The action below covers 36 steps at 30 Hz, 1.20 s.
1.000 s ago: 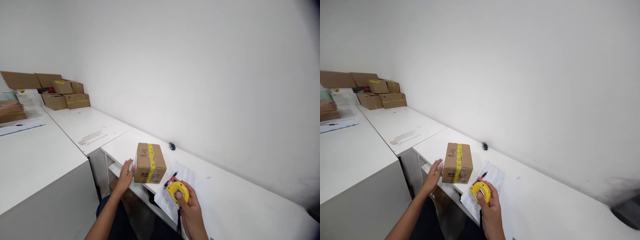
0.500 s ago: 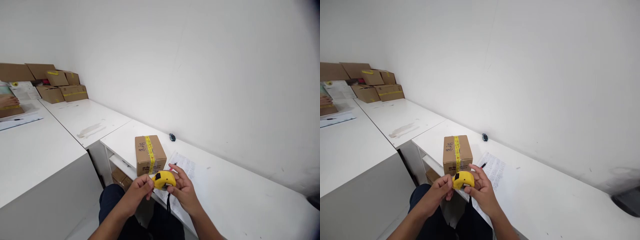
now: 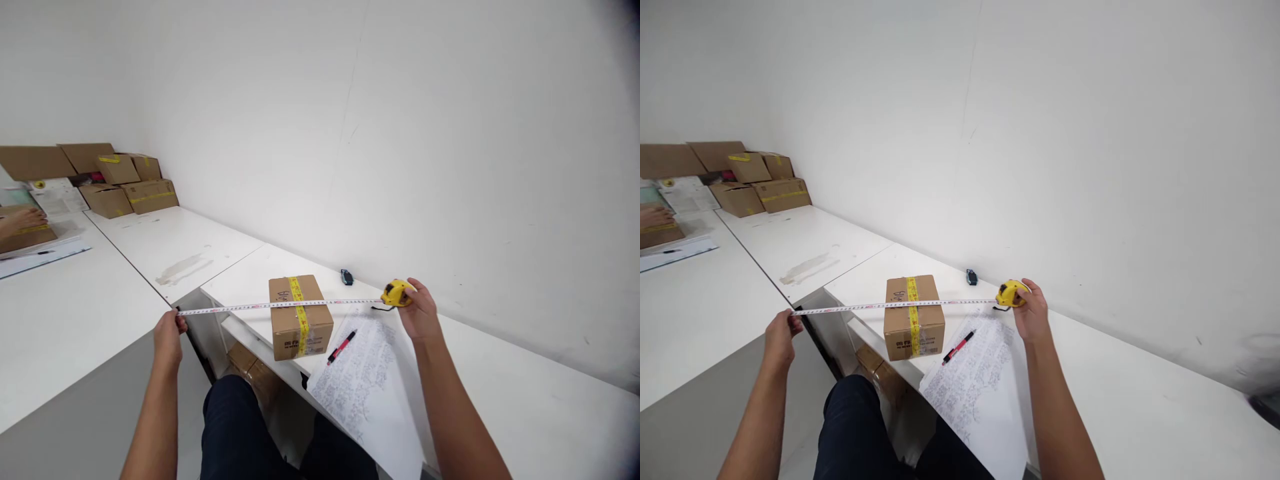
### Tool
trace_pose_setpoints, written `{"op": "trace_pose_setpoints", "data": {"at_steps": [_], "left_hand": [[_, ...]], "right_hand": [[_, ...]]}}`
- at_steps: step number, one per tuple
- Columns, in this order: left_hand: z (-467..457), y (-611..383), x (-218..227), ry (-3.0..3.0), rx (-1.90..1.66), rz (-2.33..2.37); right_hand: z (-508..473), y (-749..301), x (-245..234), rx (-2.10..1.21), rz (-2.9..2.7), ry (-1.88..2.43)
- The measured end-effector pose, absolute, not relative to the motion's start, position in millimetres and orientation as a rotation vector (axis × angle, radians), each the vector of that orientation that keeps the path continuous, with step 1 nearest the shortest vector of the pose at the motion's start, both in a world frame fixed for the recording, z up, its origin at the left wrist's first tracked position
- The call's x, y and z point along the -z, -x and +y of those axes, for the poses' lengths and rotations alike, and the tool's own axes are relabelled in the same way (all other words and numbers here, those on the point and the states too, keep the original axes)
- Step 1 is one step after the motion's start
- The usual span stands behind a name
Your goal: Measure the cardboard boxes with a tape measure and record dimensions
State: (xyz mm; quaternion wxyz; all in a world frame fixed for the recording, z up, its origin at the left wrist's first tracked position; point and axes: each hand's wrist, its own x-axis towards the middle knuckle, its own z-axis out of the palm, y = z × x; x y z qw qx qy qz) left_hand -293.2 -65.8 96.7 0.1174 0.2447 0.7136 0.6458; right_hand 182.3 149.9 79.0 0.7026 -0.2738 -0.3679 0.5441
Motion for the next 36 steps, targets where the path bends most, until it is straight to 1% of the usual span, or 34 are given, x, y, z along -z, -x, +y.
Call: {"op": "trace_pose_setpoints", "data": {"at_steps": [3, 6, 10, 13, 16, 22, 30, 36], "left_hand": [[-51.4, 262.0, -86.9, -0.865, -1.785, 2.112], [-36.2, 220.5, -84.8, -1.224, -1.510, 2.118], [-19.5, 176.5, -98.2, -1.440, -1.211, 2.103], [-9.2, 161.6, -107.7, -1.492, -1.060, 2.049], [-2.3, 160.2, -108.6, -1.483, -1.122, 1.947], [-1.1, 165.9, -100.3, -1.245, -1.222, 1.760], [1.5, 158.3, -102.8, -1.130, -1.293, 1.647], [-0.6, 157.6, -97.3, -1.052, -1.297, 1.572]], "right_hand": [[157.8, -136.7, -88.1, -1.256, -0.851, 0.576], [150.9, -89.5, -93.6, -1.353, -0.985, 0.511], [129.0, -51.9, -92.5, -1.511, -1.149, 0.394], [119.2, -47.7, -94.9, -1.536, -1.199, 0.334], [123.1, -60.2, -101.3, -1.513, -1.229, 0.303], [146.8, -94.3, -104.3, -1.482, -1.140, 0.353], [141.5, -84.2, -101.4, -1.511, -1.270, 0.372], [142.9, -87.9, -100.3, -1.533, -1.256, 0.387]]}}
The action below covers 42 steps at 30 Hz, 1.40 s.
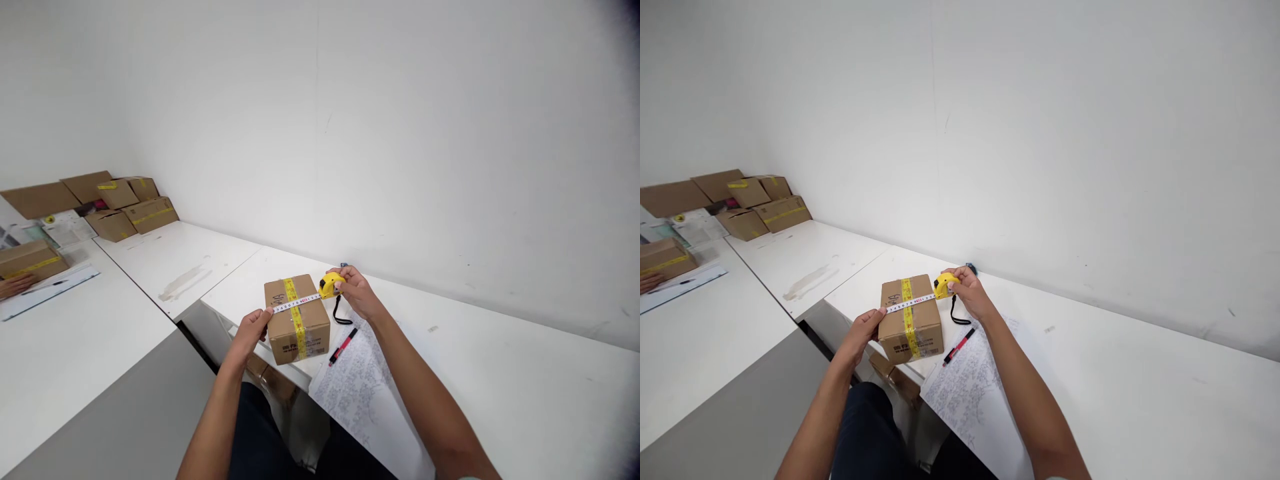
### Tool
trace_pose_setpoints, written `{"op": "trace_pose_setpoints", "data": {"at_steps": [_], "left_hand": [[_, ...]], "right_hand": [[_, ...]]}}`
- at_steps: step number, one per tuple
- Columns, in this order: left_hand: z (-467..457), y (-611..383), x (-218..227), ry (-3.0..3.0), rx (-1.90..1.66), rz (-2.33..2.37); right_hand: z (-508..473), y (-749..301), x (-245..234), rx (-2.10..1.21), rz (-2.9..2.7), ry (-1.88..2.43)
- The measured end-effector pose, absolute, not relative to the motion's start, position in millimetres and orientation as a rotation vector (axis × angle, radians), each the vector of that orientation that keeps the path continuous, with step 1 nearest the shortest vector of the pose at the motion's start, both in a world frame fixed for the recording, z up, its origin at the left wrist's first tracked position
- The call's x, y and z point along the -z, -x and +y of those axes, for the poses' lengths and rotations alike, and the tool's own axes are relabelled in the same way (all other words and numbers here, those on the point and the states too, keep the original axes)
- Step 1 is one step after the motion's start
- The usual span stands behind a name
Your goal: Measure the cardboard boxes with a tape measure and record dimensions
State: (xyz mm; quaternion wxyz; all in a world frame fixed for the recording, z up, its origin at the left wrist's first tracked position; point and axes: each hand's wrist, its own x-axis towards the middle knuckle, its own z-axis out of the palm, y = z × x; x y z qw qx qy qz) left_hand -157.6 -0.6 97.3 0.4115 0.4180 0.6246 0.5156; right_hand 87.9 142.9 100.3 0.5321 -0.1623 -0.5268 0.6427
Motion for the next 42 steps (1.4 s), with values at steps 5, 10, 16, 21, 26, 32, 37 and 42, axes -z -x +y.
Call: {"op": "trace_pose_setpoints", "data": {"at_steps": [5, 10, 16, 21, 26, 32, 37, 42], "left_hand": [[-2.5, 152.9, -87.0, -1.058, -1.378, 1.550], [-25.8, 155.4, -90.3, -1.103, -1.442, 1.585], [-88.1, 125.3, -95.3, -1.010, -1.489, 1.524], [-126.2, 73.7, -99.1, -1.119, -1.423, 0.890], [-134.2, 47.9, -105.2, -0.836, -1.420, 0.494], [-113.3, 48.4, -75.1, -1.123, -1.421, 0.986], [-73.3, 53.2, -41.1, -1.930, -1.182, 1.371], [-38.2, 61.0, -30.6, -2.203, -0.867, 1.334]], "right_hand": [[139.6, -87.5, -104.1, -1.557, -1.238, 0.404], [114.2, -88.8, -119.2, -1.507, -1.338, 0.442], [61.5, -105.0, -128.9, -1.347, -1.579, 0.464], [-9.5, -96.7, -141.0, -0.985, -1.995, 0.064], [-54.6, -91.4, -156.8, -0.650, -2.311, -0.095], [-7.2, -137.8, -125.7, -0.673, -2.090, 0.536], [54.6, -158.2, -60.3, -0.168, -2.569, 1.454], [87.9, -150.8, -29.8, -0.264, -2.600, 1.353]]}}
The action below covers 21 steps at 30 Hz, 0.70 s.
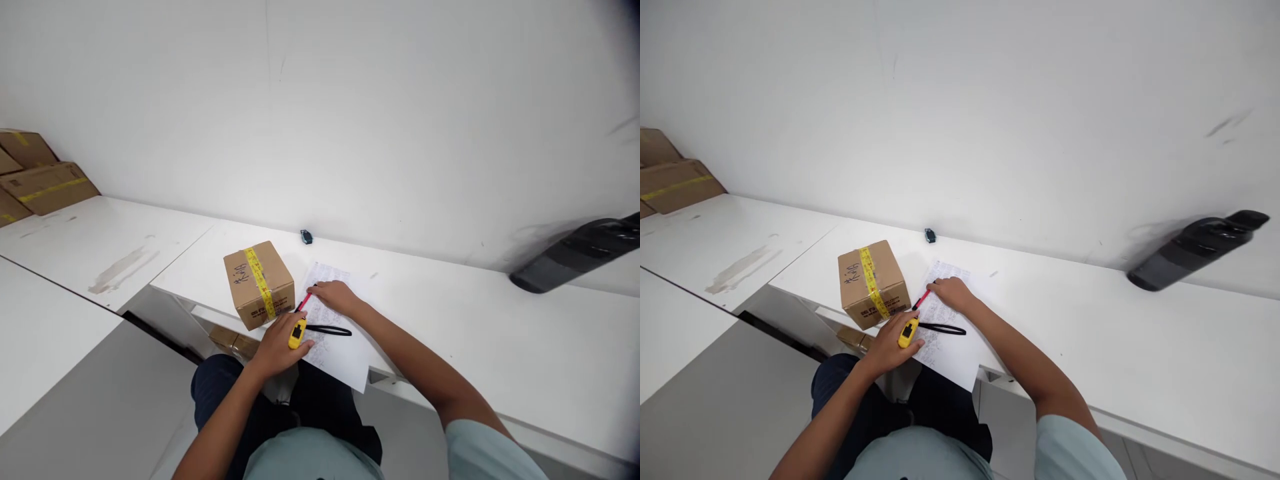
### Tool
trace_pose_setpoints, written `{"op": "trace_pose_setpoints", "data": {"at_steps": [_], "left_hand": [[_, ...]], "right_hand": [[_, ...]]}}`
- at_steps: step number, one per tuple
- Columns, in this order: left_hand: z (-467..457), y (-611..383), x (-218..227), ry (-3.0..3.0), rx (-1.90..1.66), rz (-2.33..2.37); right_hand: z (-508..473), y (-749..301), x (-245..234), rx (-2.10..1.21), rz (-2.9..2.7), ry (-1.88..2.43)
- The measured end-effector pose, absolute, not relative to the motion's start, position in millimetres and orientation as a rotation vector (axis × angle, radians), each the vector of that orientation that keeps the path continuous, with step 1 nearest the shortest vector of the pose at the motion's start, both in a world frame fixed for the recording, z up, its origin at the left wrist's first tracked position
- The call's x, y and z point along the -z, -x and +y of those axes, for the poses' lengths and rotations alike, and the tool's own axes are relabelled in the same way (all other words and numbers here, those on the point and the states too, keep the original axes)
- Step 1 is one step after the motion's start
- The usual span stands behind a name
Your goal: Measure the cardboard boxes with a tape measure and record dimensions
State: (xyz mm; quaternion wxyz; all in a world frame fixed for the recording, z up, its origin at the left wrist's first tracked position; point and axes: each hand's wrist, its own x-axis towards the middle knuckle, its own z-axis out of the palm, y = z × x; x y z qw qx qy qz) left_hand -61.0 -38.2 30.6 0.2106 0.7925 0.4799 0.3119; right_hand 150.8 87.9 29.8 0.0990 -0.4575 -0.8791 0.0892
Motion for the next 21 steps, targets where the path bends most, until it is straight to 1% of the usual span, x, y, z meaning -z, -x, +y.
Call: {"op": "trace_pose_setpoints", "data": {"at_steps": [6, 8, 11, 15, 18, 21], "left_hand": [[-23.7, 57.4, -23.3, -2.154, -0.823, 1.288], [-16.4, 49.6, -20.8, -2.138, -0.826, 1.297], [-3.0, 30.8, -18.4, -2.135, -0.856, 1.312], [8.7, 8.6, -19.3, -2.145, -0.905, 1.246], [9.6, 8.3, -21.2, -2.122, -0.913, 1.165], [8.7, 17.5, -22.6, -2.048, -0.906, 1.088]], "right_hand": [[106.9, -179.6, -34.3, -0.307, -2.171, 1.456], [97.6, -192.8, -33.8, -0.458, -1.871, 1.382], [73.0, -204.8, -27.5, -0.787, -1.420, 1.145], [51.6, -211.6, -13.6, -0.940, -1.263, 1.152], [55.2, -215.7, -7.8, -1.002, -1.102, 1.192], [66.5, -216.7, -9.0, -1.049, -1.078, 1.195]]}}
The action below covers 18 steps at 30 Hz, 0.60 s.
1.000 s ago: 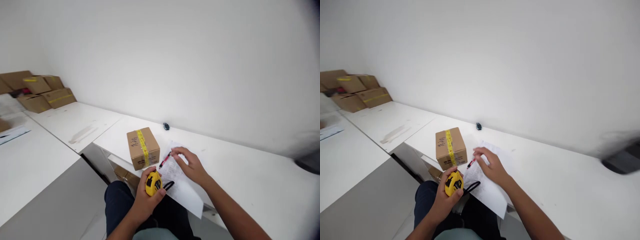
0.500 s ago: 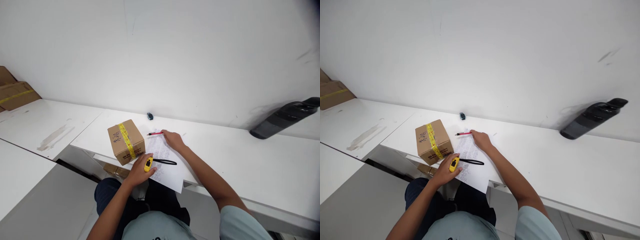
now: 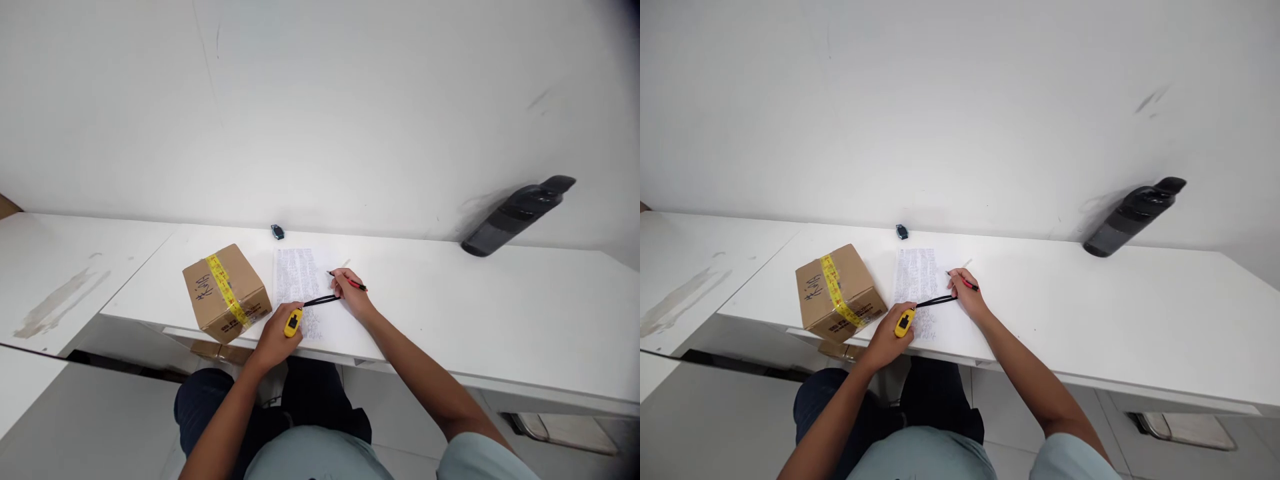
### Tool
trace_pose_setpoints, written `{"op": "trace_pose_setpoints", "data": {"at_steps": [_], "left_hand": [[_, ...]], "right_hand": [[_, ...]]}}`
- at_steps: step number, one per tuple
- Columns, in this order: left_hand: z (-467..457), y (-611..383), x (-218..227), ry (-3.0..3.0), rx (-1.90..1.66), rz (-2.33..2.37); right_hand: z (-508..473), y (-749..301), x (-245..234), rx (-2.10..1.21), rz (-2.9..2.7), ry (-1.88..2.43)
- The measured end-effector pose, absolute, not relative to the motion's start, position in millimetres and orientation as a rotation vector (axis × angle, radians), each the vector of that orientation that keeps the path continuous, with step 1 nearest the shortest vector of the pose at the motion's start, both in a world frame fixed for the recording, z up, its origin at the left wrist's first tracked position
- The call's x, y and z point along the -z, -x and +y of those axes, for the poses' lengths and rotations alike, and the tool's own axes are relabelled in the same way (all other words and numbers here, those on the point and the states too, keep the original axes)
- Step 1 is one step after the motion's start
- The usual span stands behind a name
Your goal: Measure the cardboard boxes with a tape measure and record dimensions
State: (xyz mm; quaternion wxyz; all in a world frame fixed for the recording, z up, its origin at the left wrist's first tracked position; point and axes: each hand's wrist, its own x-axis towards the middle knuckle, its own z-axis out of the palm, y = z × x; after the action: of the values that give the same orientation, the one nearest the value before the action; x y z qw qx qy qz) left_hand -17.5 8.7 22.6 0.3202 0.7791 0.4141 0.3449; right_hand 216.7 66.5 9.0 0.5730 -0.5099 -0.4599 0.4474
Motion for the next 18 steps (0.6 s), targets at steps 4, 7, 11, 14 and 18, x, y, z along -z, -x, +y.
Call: {"op": "trace_pose_setpoints", "data": {"at_steps": [4, 7, 11, 14, 18], "left_hand": [[11.0, 27.8, -25.0, -1.876, -0.865, 1.027], [13.5, 31.6, -26.3, -1.680, -0.846, 0.976], [14.2, 32.2, -23.3, -1.483, -0.971, 0.984], [13.2, 30.2, -17.3, -1.537, -0.991, 1.042], [12.0, 28.5, -11.4, -1.675, -0.951, 1.106]], "right_hand": [[81.5, -208.3, -13.9, -1.096, -1.096, 1.174], [84.4, -202.6, -16.7, -1.209, -1.199, 1.143], [68.7, -206.9, -22.5, -1.505, -1.441, 1.141], [56.0, -209.6, -25.5, -1.713, -1.480, 1.019], [55.5, -202.9, -20.8, -1.269, -1.269, 1.095]]}}
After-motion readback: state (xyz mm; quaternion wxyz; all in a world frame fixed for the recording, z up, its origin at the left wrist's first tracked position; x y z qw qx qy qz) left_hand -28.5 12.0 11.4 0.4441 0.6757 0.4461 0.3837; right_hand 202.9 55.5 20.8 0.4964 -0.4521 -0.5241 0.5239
